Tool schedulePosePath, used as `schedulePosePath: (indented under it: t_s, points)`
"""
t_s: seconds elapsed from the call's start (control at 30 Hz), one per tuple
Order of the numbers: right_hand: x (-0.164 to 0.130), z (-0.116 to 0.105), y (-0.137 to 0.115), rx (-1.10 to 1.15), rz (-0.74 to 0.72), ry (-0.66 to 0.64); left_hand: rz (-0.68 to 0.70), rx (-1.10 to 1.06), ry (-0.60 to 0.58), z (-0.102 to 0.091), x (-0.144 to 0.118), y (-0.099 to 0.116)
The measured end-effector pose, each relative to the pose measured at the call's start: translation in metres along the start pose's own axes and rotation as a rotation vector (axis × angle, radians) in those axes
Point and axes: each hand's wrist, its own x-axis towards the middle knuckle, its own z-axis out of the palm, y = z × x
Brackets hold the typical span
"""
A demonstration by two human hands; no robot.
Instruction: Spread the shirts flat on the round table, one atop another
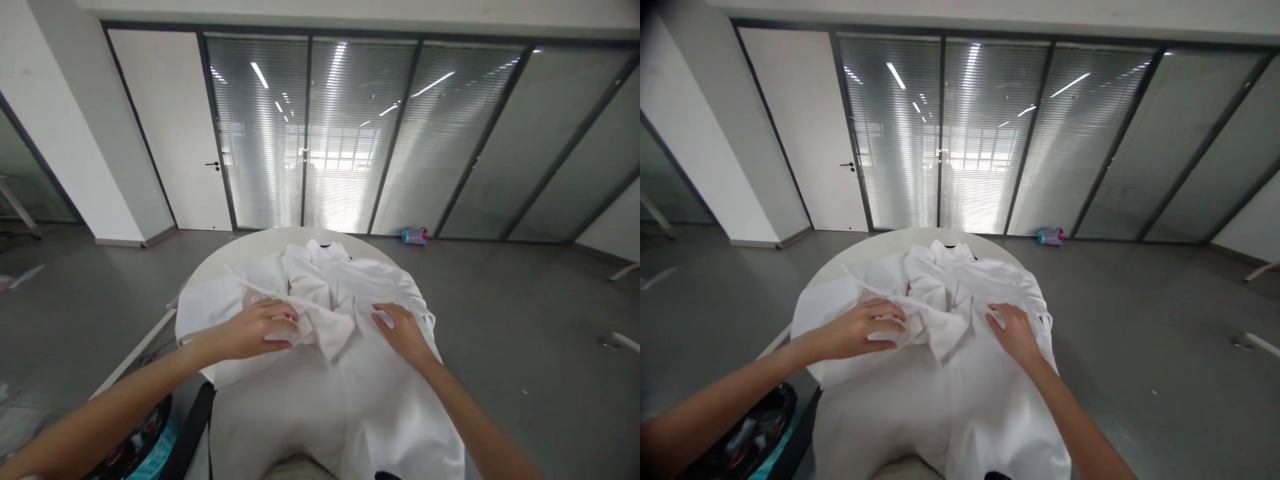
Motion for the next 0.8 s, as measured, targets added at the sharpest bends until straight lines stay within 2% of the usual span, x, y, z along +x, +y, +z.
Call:
schedulePosePath:
  t_s: [0.1,0.2,0.27,0.33,0.43,0.53,0.6,0.7,0.73,0.8]
  points:
    - [0.005,-0.004,-0.055,0.183,-0.050,-0.150,-0.246,0.082,0.167,0.014,-0.009,-0.005]
    - [0.009,0.003,-0.094,0.100,-0.114,-0.270,-0.485,0.098,0.124,0.026,-0.012,-0.019]
    - [0.014,0.009,-0.103,0.045,-0.089,-0.244,-0.550,0.055,0.096,0.030,-0.016,-0.029]
    - [0.023,0.011,-0.102,0.094,-0.043,-0.129,-0.537,0.030,0.136,0.027,-0.022,-0.037]
    - [0.034,0.002,-0.097,0.242,-0.054,0.137,-0.463,0.032,0.320,0.006,-0.032,-0.040]
    - [0.034,-0.017,-0.102,0.324,-0.185,0.356,-0.384,0.060,0.477,-0.024,-0.040,-0.028]
    - [0.027,-0.028,-0.105,0.371,-0.270,0.468,-0.359,0.052,0.448,-0.043,-0.047,-0.014]
    - [0.008,-0.038,-0.086,0.384,-0.284,0.513,-0.380,-0.004,0.335,-0.066,-0.068,-0.002]
    - [-0.001,-0.039,-0.072,0.368,-0.245,0.492,-0.398,-0.020,0.332,-0.071,-0.078,-0.003]
    - [-0.020,-0.038,-0.035,0.352,-0.101,0.437,-0.460,-0.030,0.407,-0.081,-0.102,-0.010]
